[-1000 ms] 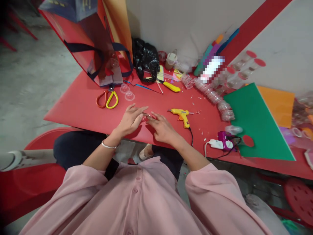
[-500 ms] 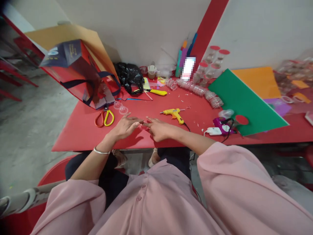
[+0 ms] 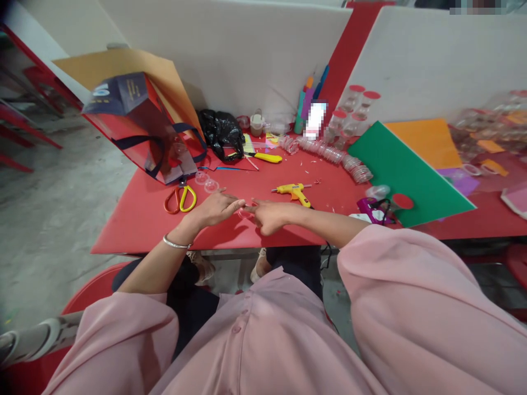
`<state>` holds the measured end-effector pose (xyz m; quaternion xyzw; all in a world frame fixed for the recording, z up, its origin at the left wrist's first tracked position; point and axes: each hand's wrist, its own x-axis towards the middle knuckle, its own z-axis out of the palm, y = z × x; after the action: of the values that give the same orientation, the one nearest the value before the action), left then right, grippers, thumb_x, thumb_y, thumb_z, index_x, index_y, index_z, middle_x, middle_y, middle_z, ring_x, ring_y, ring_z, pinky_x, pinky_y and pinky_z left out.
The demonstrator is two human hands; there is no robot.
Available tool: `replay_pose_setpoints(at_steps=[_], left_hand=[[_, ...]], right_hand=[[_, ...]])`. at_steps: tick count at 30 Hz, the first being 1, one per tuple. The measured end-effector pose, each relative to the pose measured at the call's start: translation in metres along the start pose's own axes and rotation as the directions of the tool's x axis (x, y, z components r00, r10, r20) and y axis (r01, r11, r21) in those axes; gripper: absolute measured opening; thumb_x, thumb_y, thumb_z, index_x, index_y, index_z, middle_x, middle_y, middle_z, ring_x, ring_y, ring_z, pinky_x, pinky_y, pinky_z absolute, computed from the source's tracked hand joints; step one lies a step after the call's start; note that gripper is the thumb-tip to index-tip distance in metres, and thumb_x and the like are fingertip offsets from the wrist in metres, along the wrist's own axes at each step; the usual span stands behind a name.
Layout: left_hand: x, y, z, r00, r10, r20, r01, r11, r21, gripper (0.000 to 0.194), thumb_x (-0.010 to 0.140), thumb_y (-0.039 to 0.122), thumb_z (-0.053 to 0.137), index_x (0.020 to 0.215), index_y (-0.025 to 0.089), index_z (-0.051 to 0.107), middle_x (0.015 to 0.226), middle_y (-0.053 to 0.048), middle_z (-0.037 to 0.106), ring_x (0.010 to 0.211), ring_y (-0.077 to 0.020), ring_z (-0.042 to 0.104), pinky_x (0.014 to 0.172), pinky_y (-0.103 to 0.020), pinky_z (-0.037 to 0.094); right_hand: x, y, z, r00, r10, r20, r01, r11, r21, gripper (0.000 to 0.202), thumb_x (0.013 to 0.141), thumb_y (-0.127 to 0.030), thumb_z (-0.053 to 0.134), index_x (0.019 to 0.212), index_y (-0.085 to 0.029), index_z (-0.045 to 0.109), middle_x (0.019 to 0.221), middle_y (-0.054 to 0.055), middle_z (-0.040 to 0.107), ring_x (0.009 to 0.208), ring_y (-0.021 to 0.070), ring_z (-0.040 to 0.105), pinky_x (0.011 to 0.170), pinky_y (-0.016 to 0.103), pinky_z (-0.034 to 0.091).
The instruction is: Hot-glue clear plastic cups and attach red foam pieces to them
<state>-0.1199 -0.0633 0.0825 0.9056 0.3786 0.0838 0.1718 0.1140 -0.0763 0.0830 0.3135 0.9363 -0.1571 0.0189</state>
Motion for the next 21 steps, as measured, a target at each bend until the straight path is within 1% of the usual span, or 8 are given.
replay_pose_setpoints(at_steps=[2,3,4,6,10,15,17,21], left_hand=[[-0.001,0.000,0.001,1.000,-0.004,-0.013,0.004,1.000,-0.007,0.063,0.107,0.050,0.023,0.099,0.017,0.076,0.098,-0.011,0.079,0.098,-0.0243,0.071,0.119,-0.054,0.030],[-0.002,0.000,0.002,1.000,-0.007,-0.016,0.007,1.000,-0.016,0.063,0.107,0.051,0.023,0.098,0.017,0.076,0.097,-0.011,0.079,0.098,-0.0245,0.071,0.119,-0.053,0.031],[-0.003,0.000,0.002,1.000,-0.010,-0.018,0.009,1.000,-0.025,0.064,0.107,0.051,0.022,0.097,0.017,0.076,0.095,-0.011,0.079,0.097,-0.0245,0.071,0.118,-0.053,0.031],[-0.004,0.000,0.002,1.000,-0.006,-0.019,0.006,0.999,-0.036,0.064,0.107,0.050,0.022,0.096,0.017,0.075,0.094,-0.011,0.079,0.096,-0.0244,0.072,0.117,-0.052,0.032],[-0.004,0.000,0.001,0.999,0.015,-0.037,-0.016,1.000,-0.027,0.060,0.108,0.047,0.024,0.101,0.019,0.077,0.097,-0.011,0.079,0.096,-0.0240,0.072,0.116,-0.051,0.033],[-0.003,0.001,0.001,0.999,0.005,-0.043,-0.006,1.000,-0.023,0.059,0.107,0.048,0.026,0.102,0.019,0.077,0.096,-0.011,0.079,0.092,-0.0232,0.072,0.116,-0.051,0.034],[-0.003,0.002,0.001,0.999,0.011,-0.030,-0.011,1.000,-0.022,0.058,0.108,0.047,0.026,0.106,0.021,0.077,0.096,-0.010,0.079,0.093,-0.0235,0.072,0.116,-0.052,0.034],[-0.002,0.005,-0.001,1.000,-0.004,-0.007,0.004,1.000,-0.018,0.059,0.107,0.048,0.026,0.104,0.020,0.078,0.095,-0.011,0.080,0.094,-0.0245,0.072,0.117,-0.053,0.032]], right_hand=[[0.000,-0.005,-0.007,0.989,-0.052,0.141,0.049,0.999,0.021,0.019,0.063,-0.013,0.066,0.074,-0.021,0.079,0.147,0.004,0.060,0.147,0.0358,0.041,0.115,0.046,0.043],[0.000,-0.007,-0.010,0.980,-0.068,0.188,0.063,0.997,0.033,0.022,0.064,-0.012,0.064,0.077,-0.020,0.080,0.150,0.005,0.058,0.149,0.0363,0.038,0.117,0.048,0.041],[0.000,-0.009,-0.013,0.977,-0.067,0.201,0.060,0.997,0.039,0.024,0.065,-0.012,0.063,0.080,-0.020,0.080,0.151,0.005,0.056,0.150,0.0362,0.036,0.119,0.048,0.039],[0.001,-0.011,-0.016,0.976,-0.059,0.211,0.049,0.998,0.049,0.029,0.065,-0.012,0.063,0.087,-0.019,0.081,0.153,0.005,0.054,0.150,0.0362,0.035,0.120,0.048,0.037],[0.002,-0.013,-0.018,0.971,-0.019,0.237,0.006,0.999,0.053,0.041,0.064,-0.012,0.062,0.101,-0.017,0.081,0.156,0.006,0.051,0.150,0.0381,0.034,0.118,0.047,0.040],[0.002,-0.012,-0.019,0.967,-0.014,0.253,-0.011,0.995,0.095,0.045,0.065,-0.013,0.060,0.105,-0.017,0.079,0.161,0.007,0.045,0.154,0.0387,0.027,0.120,0.049,0.037],[0.002,-0.012,-0.019,0.966,-0.003,0.257,-0.023,0.995,0.098,0.044,0.065,-0.013,0.060,0.105,-0.016,0.079,0.159,0.007,0.047,0.155,0.0387,0.025,0.120,0.048,0.037],[0.003,-0.010,-0.019,0.963,-0.021,0.270,-0.005,0.995,0.095,0.039,0.065,-0.013,0.060,0.099,-0.015,0.079,0.145,0.010,0.061,0.153,0.0377,0.027,0.119,0.045,0.038]])
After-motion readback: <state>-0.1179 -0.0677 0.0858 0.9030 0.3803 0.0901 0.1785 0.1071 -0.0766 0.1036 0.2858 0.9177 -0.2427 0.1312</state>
